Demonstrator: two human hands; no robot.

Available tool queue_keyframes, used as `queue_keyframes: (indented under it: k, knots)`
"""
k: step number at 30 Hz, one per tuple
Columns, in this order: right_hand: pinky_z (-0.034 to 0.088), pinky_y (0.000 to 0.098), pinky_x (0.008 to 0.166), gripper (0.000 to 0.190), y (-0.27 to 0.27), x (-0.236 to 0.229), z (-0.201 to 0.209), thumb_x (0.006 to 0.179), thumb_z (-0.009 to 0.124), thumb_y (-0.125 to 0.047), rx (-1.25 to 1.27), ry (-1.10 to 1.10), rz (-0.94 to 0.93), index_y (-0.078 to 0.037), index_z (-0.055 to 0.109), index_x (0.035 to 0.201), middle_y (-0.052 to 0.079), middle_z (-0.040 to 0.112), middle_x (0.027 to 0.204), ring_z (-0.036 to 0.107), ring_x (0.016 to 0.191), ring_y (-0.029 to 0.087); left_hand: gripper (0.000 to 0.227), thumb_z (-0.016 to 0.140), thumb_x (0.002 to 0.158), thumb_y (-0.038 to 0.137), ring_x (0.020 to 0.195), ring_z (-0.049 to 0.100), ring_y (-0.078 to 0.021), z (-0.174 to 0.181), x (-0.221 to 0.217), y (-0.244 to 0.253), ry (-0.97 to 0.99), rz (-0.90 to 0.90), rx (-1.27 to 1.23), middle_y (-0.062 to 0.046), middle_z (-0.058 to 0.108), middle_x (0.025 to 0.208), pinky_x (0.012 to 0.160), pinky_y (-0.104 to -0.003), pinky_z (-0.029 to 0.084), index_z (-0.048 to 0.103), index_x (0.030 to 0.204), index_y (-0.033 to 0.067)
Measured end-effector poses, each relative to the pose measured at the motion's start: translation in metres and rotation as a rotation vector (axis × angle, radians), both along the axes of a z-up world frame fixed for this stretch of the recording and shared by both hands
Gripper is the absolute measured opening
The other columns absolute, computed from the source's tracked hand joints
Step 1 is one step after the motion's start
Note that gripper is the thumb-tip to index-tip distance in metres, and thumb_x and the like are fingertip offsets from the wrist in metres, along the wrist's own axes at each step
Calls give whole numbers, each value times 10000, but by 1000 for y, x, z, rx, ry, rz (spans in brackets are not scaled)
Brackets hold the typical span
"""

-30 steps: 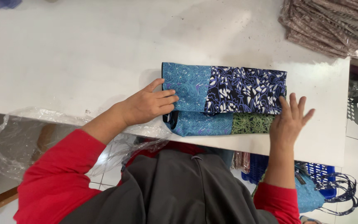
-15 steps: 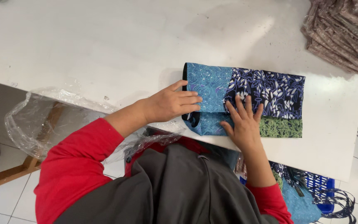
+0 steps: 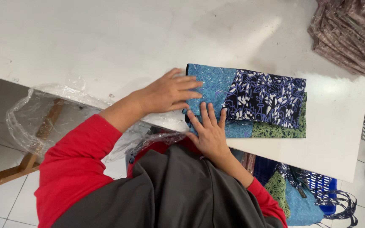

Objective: The person folds a patterned fabric tote bag on a white table, aligning edges and smoothing the fabric. They repeatedly unfold and refold the bag to adjust the fold, then place the folded bag aside and repeat the process with another bag.

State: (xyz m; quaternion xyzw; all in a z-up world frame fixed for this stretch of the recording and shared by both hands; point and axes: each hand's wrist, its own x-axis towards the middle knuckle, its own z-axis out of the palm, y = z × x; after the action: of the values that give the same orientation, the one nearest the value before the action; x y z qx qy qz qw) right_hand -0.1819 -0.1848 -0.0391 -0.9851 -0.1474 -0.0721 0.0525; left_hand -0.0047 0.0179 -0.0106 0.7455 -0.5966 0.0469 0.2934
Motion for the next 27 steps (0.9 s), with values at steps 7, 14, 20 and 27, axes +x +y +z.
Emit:
queue_keyframes:
  k: [7,14,20,27]
  knots:
    - [252,528,1236,715,-88,-8,-2,1087,330,-535,1592,385,-195,-14,481,1553,238,431,1615,444,1462,342,678,812,731,320,1439,393,-313,15,19,-24,10,-26,75,-112,503,1528,1121,-632,258,585,1366,244]
    - [386,519,1255,600,-163,-5,75,1139,333,-448,2151,155,-236,-99,389,1625,156,453,1640,488,1482,345,497,829,820,138,1066,706,-317,50,54,-131,330,-185,-334,-106,738,1178,919,-405,542,651,1285,128]
    - [457,534,1209,574,-196,2,107,1181,302,-392,2343,42,-186,-37,500,1585,202,578,1541,572,1411,368,433,840,782,123,989,733,-305,94,67,-200,324,-226,-379,-115,773,1069,874,-401,551,723,1199,126]
    - [501,512,1162,550,-228,0,110,1208,312,-404,2294,-29,-204,17,582,1439,209,632,1446,633,1325,365,414,852,764,136,985,722,-312,115,69,-233,275,-194,-315,-113,772,1045,864,-415,540,753,1167,144]
